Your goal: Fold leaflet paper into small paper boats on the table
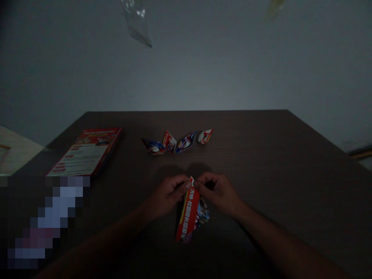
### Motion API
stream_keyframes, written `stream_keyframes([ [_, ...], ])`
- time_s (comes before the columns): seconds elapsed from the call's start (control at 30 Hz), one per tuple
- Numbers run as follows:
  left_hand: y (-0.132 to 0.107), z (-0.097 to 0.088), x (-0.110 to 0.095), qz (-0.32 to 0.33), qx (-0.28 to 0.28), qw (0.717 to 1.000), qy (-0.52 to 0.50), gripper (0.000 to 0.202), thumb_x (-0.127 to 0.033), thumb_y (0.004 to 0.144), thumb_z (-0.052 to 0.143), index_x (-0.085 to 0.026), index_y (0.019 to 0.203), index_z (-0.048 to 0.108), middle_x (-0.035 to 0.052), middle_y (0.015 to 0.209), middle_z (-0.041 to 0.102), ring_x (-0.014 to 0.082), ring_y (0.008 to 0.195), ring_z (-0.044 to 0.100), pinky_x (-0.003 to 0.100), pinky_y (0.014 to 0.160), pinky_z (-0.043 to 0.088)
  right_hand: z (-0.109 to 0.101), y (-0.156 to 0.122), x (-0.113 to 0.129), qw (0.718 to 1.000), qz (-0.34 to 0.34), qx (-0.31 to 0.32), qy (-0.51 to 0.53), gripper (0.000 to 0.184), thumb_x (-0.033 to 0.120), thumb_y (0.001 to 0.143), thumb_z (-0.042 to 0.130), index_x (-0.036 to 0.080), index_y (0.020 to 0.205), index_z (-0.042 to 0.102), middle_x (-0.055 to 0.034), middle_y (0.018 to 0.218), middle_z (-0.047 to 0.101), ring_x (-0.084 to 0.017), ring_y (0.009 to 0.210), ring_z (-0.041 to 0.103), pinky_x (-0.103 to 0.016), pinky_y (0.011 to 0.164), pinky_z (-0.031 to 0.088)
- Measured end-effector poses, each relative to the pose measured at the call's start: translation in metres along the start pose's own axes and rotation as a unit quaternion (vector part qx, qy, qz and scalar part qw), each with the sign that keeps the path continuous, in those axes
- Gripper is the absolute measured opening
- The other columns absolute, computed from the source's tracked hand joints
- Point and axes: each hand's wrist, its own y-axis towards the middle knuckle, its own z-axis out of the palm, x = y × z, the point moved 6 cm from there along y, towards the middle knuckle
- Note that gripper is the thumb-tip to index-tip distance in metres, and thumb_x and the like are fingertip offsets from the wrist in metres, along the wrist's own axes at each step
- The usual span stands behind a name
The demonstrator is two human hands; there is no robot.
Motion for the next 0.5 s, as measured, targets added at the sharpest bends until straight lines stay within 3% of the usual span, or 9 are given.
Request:
stream_keyframes([
  [0.5,0.0003,-0.0063,0.0056,-0.011,-0.06,0.998,-0.033,0.031,-0.04,0.09,0.042,-0.014,0.082,0.057,-0.0027,0.066,0.047,0.0088,0.058,0.042,0.02,0.054,0.033,0.0018,0.0006,-0.0045,1.0,0.011,0.003,0.009,0.033,0.047,0.079,0.06,0.015,0.071,0.061,0.0012,0.057,0.056,-0.009,0.051,0.048,-0.021,0.049,0.039],
])
